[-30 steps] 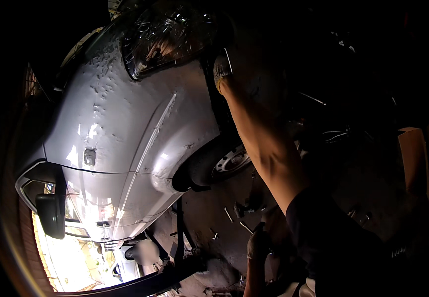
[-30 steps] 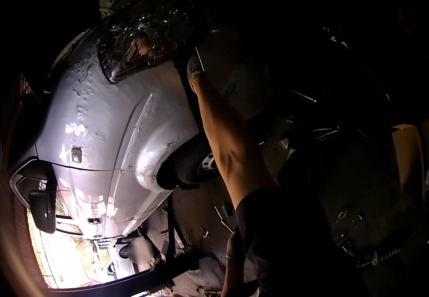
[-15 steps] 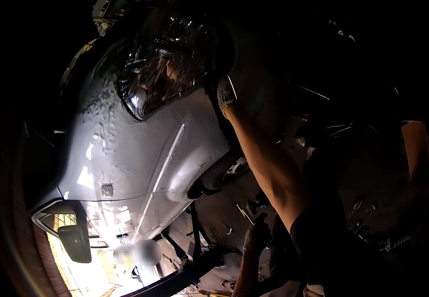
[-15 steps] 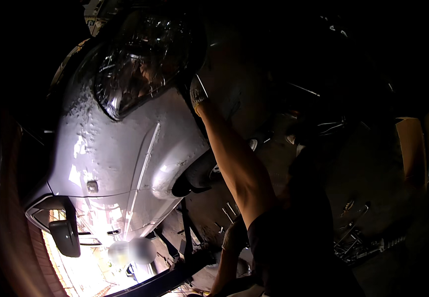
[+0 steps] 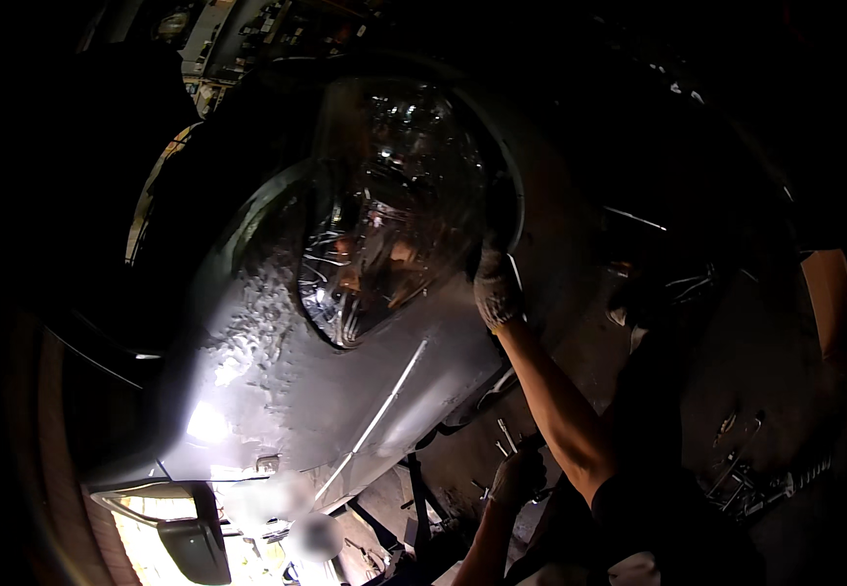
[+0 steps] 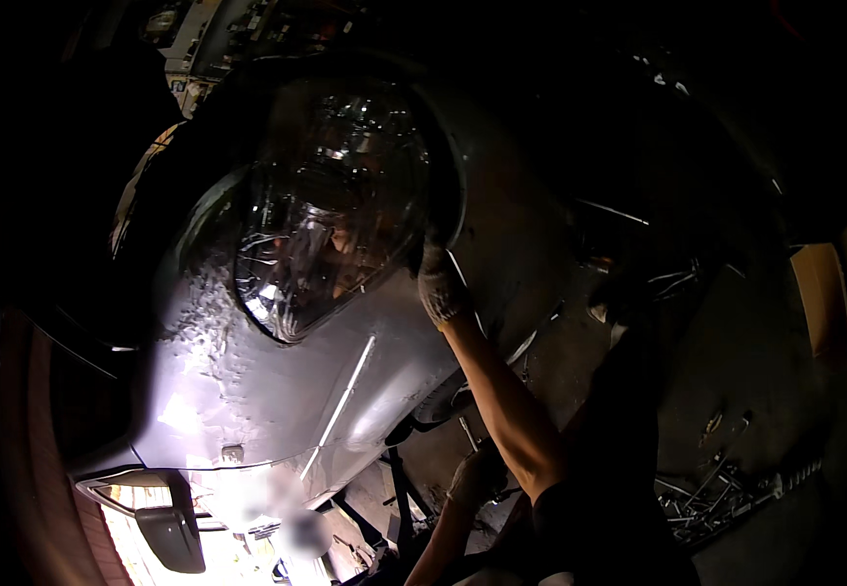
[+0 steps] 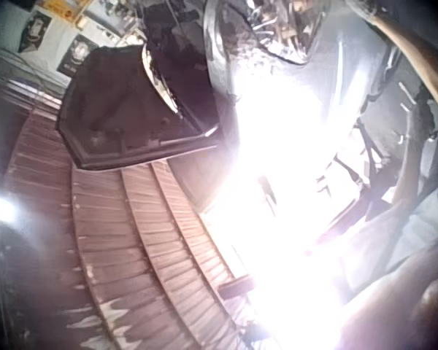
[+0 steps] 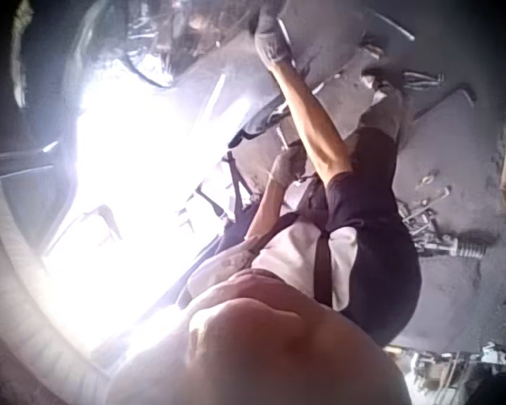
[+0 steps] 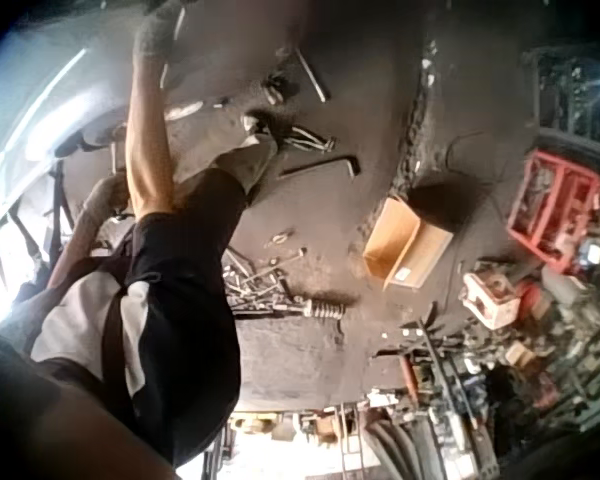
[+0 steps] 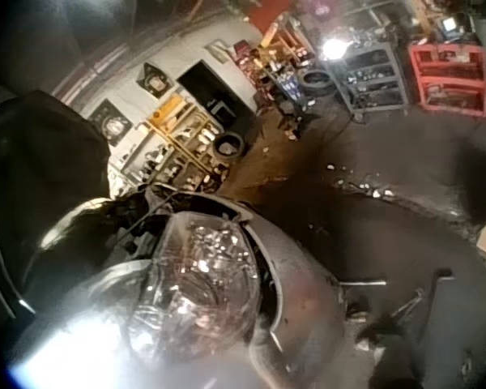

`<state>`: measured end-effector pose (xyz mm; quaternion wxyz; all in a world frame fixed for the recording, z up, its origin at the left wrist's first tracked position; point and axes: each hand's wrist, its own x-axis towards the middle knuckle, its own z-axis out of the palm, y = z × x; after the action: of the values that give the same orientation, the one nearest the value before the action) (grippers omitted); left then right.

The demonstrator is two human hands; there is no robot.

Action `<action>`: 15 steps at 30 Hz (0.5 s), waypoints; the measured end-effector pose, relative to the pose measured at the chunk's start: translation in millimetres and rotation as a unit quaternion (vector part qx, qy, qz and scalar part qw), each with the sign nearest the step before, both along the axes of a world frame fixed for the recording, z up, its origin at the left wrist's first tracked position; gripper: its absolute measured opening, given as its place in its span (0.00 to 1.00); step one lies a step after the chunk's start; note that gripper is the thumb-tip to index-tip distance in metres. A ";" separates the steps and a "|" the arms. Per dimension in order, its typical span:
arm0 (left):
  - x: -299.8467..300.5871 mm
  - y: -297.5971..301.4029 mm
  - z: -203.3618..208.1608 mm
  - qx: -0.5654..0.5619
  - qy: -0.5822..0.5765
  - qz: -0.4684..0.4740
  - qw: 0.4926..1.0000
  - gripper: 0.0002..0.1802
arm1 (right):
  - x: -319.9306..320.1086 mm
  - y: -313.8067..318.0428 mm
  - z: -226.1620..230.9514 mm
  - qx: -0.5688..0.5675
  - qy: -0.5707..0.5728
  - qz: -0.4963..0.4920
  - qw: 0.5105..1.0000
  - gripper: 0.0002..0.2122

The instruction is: The person installs a car headlight into the front of a silver car. They align the headlight, insert and tighten multiple bolts with a ratchet and socket, and adjust the headlight position to fit the assembly.

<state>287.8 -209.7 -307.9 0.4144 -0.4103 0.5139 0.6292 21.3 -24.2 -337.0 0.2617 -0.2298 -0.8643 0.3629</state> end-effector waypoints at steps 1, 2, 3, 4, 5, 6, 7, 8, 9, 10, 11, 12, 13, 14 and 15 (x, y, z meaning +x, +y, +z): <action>-6.7 0.7 -1.8 0.005 0.002 -0.009 1.000 0.10 | 7.1 -1.5 0.8 0.086 -0.019 -0.006 0.996 0.25; -9.9 -3.8 -5.1 0.001 0.004 -0.014 1.000 0.12 | 15.3 -7.8 3.9 0.172 -0.034 -0.012 0.984 0.25; -11.2 -9.0 -10.7 0.000 0.004 -0.019 1.000 0.14 | 22.1 -13.7 9.3 0.182 -0.017 -0.011 0.983 0.25; -10.9 -11.0 -15.8 0.001 0.000 -0.025 1.000 0.16 | 30.7 -15.4 16.1 0.106 0.042 0.007 0.993 0.26; -12.8 -11.0 -22.0 -0.014 0.023 -0.051 0.998 0.15 | 34.9 -19.9 20.1 -0.098 0.135 0.025 0.986 0.27; -18.9 -2.8 -24.8 -0.028 0.043 -0.084 0.995 0.15 | 36.8 -19.3 19.2 -0.044 0.090 0.000 0.995 0.27; -22.5 2.5 -28.6 -0.042 0.063 -0.117 0.990 0.15 | 37.0 -19.9 18.7 0.009 0.045 -0.026 0.999 0.28; -24.2 -5.7 -38.5 -0.062 0.185 -0.267 0.944 0.15 | 37.5 -21.0 18.2 0.063 0.000 -0.052 0.997 0.28; -23.9 -23.7 -52.2 -0.083 0.302 -0.399 0.862 0.14 | 44.1 -18.6 32.9 -0.076 0.043 -0.035 0.996 0.28; -19.5 -36.4 -62.9 -0.110 0.408 -0.510 0.750 0.14 | 53.7 -13.2 63.8 -0.217 0.083 -0.010 0.973 0.27; -13.8 -54.7 -89.6 -0.064 0.365 -0.449 0.813 0.15 | 63.8 -25.5 83.2 -0.216 0.058 -0.011 0.975 0.26; -10.6 -69.2 -118.5 -0.014 0.323 -0.378 0.867 0.17 | 73.8 -32.1 104.0 -0.209 0.037 -0.017 0.977 0.26; -19.1 -77.9 -140.0 0.031 0.283 -0.318 0.904 0.19 | 95.6 -36.9 128.9 -0.174 0.051 0.018 0.983 0.26; -17.8 -106.0 -164.9 0.058 0.258 -0.335 0.904 0.23 | 118.1 -49.0 146.5 -0.152 0.060 0.067 0.984 0.27; -26.3 -95.1 -172.9 -0.010 0.379 -0.333 0.863 0.23 | 121.6 -49.1 132.7 -0.229 0.060 0.113 0.965 0.27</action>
<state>261.5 -304.8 -480.8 0.3686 0.0508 0.7438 0.5552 142.9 -73.2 -204.2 0.2107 -0.1622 -0.7610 0.5917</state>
